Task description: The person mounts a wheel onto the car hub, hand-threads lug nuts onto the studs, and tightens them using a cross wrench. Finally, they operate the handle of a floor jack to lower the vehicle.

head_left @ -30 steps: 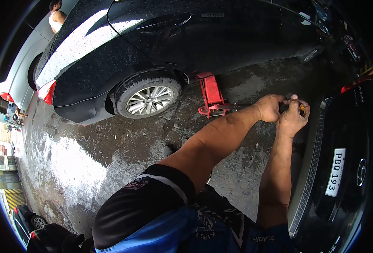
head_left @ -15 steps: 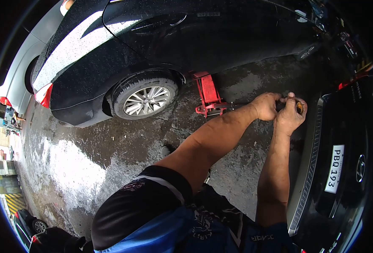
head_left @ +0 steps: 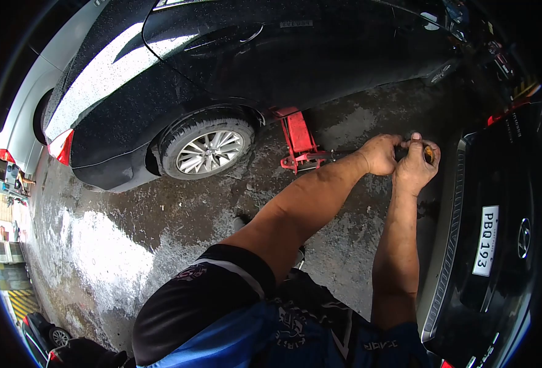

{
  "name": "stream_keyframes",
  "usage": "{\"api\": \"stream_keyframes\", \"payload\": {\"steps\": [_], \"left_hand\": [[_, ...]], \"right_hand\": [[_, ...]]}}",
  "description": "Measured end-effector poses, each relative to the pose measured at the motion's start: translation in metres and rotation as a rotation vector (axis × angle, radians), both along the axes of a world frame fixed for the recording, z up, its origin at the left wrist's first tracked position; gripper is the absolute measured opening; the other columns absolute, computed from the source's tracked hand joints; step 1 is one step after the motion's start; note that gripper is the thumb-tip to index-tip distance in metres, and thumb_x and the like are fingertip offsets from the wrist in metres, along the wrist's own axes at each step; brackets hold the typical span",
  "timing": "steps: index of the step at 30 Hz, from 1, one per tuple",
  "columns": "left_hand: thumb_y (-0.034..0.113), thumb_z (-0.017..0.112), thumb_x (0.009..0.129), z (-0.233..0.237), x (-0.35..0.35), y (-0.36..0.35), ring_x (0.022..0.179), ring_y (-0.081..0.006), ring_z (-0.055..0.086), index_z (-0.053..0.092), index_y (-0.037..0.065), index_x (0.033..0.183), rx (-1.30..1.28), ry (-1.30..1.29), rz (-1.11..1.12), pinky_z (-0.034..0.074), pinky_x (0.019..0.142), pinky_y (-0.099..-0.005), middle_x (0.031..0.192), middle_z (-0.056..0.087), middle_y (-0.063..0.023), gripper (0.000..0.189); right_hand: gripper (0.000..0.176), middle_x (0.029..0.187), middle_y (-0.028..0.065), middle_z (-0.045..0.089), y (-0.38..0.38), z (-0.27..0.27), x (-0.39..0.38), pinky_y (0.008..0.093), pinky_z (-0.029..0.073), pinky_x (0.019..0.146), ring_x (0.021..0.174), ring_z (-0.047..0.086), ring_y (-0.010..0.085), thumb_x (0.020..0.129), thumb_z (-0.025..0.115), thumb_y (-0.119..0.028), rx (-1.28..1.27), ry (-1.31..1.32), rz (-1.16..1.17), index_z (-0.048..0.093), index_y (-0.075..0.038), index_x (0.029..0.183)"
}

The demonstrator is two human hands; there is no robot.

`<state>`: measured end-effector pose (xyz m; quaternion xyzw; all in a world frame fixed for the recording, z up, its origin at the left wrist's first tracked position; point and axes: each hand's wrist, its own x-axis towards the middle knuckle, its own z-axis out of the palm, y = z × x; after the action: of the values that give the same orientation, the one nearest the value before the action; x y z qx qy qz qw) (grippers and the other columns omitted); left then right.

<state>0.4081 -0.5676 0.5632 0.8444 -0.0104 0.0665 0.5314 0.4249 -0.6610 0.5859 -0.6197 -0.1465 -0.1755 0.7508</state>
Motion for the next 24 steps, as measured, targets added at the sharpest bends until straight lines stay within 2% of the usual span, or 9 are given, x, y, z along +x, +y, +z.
{"api": "stream_keyframes", "payload": {"steps": [3,5,7,8,9,11,16,21,24], "left_hand": [[0.013,0.074,0.065,-0.013,0.004,0.0,0.091,-0.0325,0.066,0.058,-0.003,0.11,0.009,-0.058,-0.006,0.051,0.077,-0.0368,0.096,0.066,-0.022,0.05],[0.017,0.075,0.066,-0.023,0.011,-0.003,0.095,-0.0304,0.066,0.06,-0.001,0.111,0.035,-0.113,0.05,0.05,0.082,-0.0348,0.1,0.067,-0.0203,0.05],[0.014,0.074,0.063,-0.026,0.014,-0.004,0.099,-0.0365,0.063,0.059,-0.004,0.11,-0.058,-0.121,0.007,0.05,0.083,-0.0403,0.103,0.065,-0.0251,0.052],[0.017,0.074,0.065,-0.034,0.021,-0.002,0.105,-0.0359,0.062,0.059,-0.002,0.114,-0.09,-0.069,-0.049,0.048,0.089,-0.0397,0.108,0.064,-0.0256,0.054],[0.018,0.074,0.067,-0.037,0.021,-0.002,0.109,-0.0354,0.06,0.059,0.0,0.116,-0.111,-0.17,-0.059,0.047,0.093,-0.0392,0.111,0.063,-0.0249,0.054],[0.021,0.073,0.069,-0.035,0.021,-0.002,0.11,-0.0351,0.06,0.06,0.003,0.116,-0.015,-0.175,-0.051,0.047,0.093,-0.0386,0.114,0.063,-0.022,0.052],[0.023,0.071,0.073,-0.03,0.02,0.003,0.106,-0.0355,0.061,0.057,0.009,0.118,0.147,-0.176,-0.112,0.049,0.089,-0.0396,0.109,0.065,-0.0187,0.049],[0.027,0.071,0.074,-0.044,0.027,0.003,0.107,-0.0349,0.06,0.059,0.01,0.115,0.173,-0.222,-0.118,0.049,0.088,-0.0394,0.111,0.064,-0.0178,0.046],[0.029,0.071,0.073,-0.06,0.036,0.003,0.103,-0.0335,0.062,0.061,0.01,0.11,0.062,-0.298,-0.102,0.05,0.084,-0.0396,0.107,0.066,-0.0166,0.043]], "right_hand": [[0.018,0.071,0.0047,0.059,0.001,0.001,-0.003,0.0237,0.045,0.064,0.066,0.055,0.0104,0.084,0.069,-0.01,0.027,-0.001,0.021,0.053,-0.001,0.084],[0.018,0.072,0.0032,0.058,0.0,0.007,-0.007,0.0239,0.044,0.063,0.066,0.054,0.0099,0.083,0.07,-0.01,-0.069,0.05,-0.037,0.054,-0.003,0.082],[0.017,0.071,0.0016,0.056,-0.003,-0.003,0.001,0.0243,0.044,0.061,0.066,0.052,0.0091,0.082,0.071,-0.01,-0.094,-0.021,-0.08,0.055,-0.004,0.081],[0.017,0.071,0.0011,0.056,-0.003,-0.005,0.003,0.0245,0.044,0.061,0.066,0.052,0.0086,0.082,0.071,-0.01,-0.092,-0.024,-0.073,0.055,-0.004,0.081],[0.017,0.071,0.0007,0.055,-0.004,-0.005,0.003,0.0246,0.044,0.06,0.066,0.051,0.0082,0.081,0.071,-0.01,-0.088,-0.024,-0.061,0.055,-0.004,0.081],[0.017,0.07,0.0003,0.055,-0.004,0.003,-0.002,0.0247,0.044,0.059,0.064,0.051,0.0078,0.08,0.071,-0.01,-0.144,-0.011,-0.087,0.055,-0.004,0.081],[0.019,0.067,-0.0003,0.054,-0.002,0.002,-0.005,0.024,0.043,0.056,0.061,0.049,0.0066,0.079,0.072,-0.008,-0.054,0.015,-0.053,0.053,-0.004,0.079],[0.019,0.067,-0.0009,0.053,0.0,0.001,-0.006,0.0244,0.043,0.057,0.061,0.049,0.0066,0.077,0.073,-0.008,-0.037,-0.004,-0.066,0.054,-0.005,0.078],[0.02,0.067,-0.0002,0.054,0.002,-0.003,-0.003,0.0249,0.044,0.057,0.062,0.05,0.0072,0.077,0.073,-0.01,-0.047,-0.024,-0.086,0.054,-0.005,0.078]]}}
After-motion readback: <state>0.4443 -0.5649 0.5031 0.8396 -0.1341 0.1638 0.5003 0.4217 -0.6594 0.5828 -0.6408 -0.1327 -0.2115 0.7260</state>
